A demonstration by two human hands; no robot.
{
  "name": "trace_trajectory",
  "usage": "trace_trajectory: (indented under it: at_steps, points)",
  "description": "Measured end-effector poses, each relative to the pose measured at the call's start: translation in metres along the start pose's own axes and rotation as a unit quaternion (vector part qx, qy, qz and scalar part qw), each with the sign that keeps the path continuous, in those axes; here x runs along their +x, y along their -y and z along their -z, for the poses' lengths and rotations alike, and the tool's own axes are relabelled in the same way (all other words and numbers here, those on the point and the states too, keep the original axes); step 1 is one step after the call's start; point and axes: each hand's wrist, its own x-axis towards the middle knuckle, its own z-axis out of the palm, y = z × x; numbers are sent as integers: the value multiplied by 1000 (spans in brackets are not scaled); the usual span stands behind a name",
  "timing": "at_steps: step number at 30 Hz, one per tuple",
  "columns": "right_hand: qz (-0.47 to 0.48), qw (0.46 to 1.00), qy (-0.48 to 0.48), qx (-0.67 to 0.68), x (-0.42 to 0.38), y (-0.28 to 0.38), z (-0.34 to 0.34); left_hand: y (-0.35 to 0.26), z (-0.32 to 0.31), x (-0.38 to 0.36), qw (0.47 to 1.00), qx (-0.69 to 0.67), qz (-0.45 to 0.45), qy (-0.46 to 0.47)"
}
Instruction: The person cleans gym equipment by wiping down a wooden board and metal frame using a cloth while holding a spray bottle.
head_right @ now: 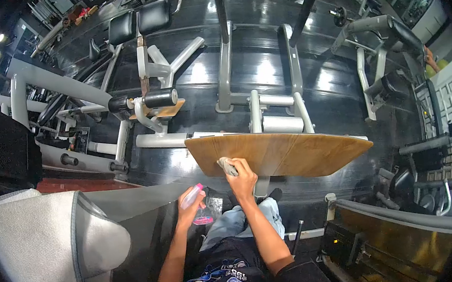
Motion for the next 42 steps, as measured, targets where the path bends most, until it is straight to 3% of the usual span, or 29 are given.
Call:
trace_trajectory:
  at_steps: [4,8,11,13,15,19,27,33,39,42]
  points:
    - [-81,993,73,-43,-23,-31,1,-4,-3,2,1000,14,3,6]
    - [-129,989,61,-26,-19,-38,17,-3,-3,6,1000,7,13,3]
    - [-152,984,3,95,-14,-31,34,-4,-4,7,1000,11,7,16]
    - [-131,988,7,86,-10,-17,45,-1,-5,8,999,18,17,20]
    - [-28,998,2,51,-5,-6,45,1,-7,10,999,28,28,25]
    - [48,998,35,8,-3,-15,22,4,-12,11,998,29,30,43]
    - [33,993,82,-77,-20,-54,23,3,-9,14,998,26,37,47]
    - [112,991,23,-62,9,-21,40,10,-9,15,998,8,34,44]
    - [34,992,65,-98,-17,-53,34,5,-12,14,999,11,14,40]
    - [44,996,24,-78,-5,-43,43,2,-13,12,999,19,25,43]
